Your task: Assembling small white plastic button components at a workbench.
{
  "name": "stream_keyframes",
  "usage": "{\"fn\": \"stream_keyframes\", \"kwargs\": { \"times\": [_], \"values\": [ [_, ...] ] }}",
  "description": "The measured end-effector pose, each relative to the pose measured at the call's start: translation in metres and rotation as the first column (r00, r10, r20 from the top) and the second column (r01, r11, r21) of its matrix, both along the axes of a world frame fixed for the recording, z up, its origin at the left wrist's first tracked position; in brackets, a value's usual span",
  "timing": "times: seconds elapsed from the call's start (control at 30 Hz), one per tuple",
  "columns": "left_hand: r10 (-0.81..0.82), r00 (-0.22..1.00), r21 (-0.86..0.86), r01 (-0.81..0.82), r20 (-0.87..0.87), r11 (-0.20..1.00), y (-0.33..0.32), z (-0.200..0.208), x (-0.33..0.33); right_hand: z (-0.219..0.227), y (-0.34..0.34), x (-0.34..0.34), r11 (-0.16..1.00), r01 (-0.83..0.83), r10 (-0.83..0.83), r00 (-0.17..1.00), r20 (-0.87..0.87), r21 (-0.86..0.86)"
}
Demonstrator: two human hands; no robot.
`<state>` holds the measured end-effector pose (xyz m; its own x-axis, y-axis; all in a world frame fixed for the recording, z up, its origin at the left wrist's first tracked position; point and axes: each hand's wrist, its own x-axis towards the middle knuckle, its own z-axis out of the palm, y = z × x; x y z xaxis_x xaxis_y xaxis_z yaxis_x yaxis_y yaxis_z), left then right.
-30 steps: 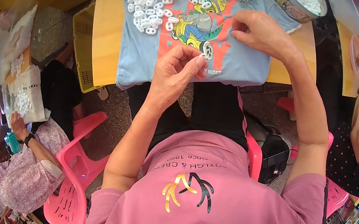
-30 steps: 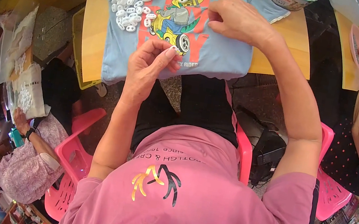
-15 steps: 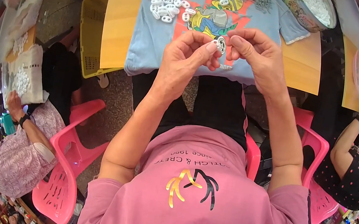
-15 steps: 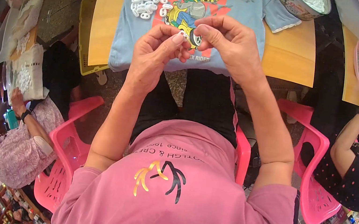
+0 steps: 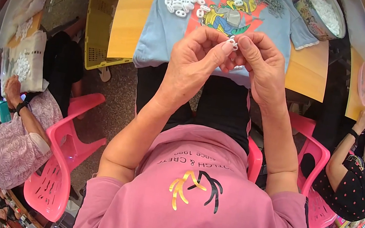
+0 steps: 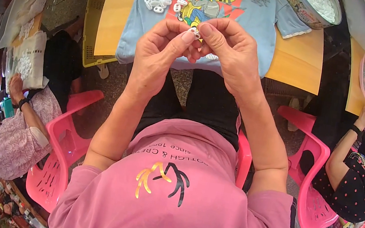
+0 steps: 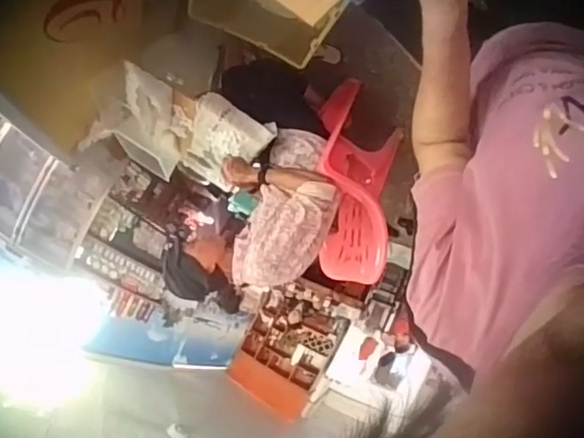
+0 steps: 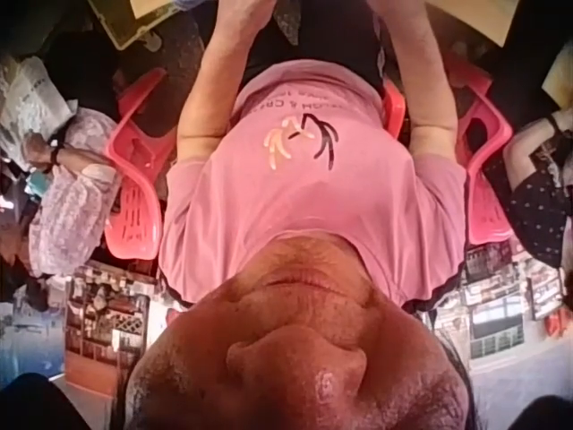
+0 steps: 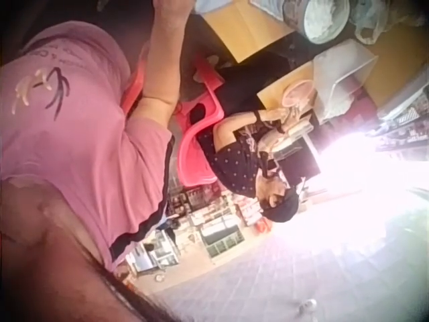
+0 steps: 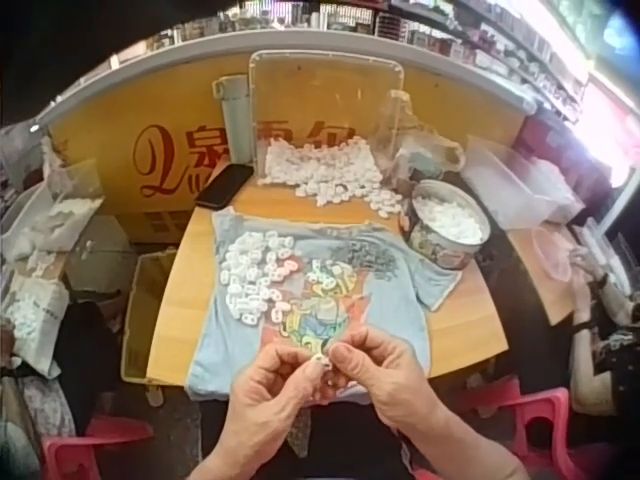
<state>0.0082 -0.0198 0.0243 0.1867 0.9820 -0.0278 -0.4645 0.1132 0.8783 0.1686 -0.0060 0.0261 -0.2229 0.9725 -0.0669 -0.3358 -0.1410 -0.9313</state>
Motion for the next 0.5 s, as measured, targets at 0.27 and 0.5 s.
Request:
{"fn": "stream_keyframes", "kwargs": {
  "times": [0.27, 0.5],
  "values": [
    [0.087, 0.992, 0.033, -0.084, -0.092, 0.996, -0.004, 0.002, 0.001, 0.004, -0.008, -0.01, 0.962, 0.1, -0.169, 0.949, 0.268, 0.253],
    [0.101, 0.995, 0.043, -0.1, -0.02, 0.994, -0.004, 0.002, 0.007, -0.007, -0.007, -0.008, 0.992, 0.121, -0.119, 0.992, -0.039, 0.039]
  ]
}}
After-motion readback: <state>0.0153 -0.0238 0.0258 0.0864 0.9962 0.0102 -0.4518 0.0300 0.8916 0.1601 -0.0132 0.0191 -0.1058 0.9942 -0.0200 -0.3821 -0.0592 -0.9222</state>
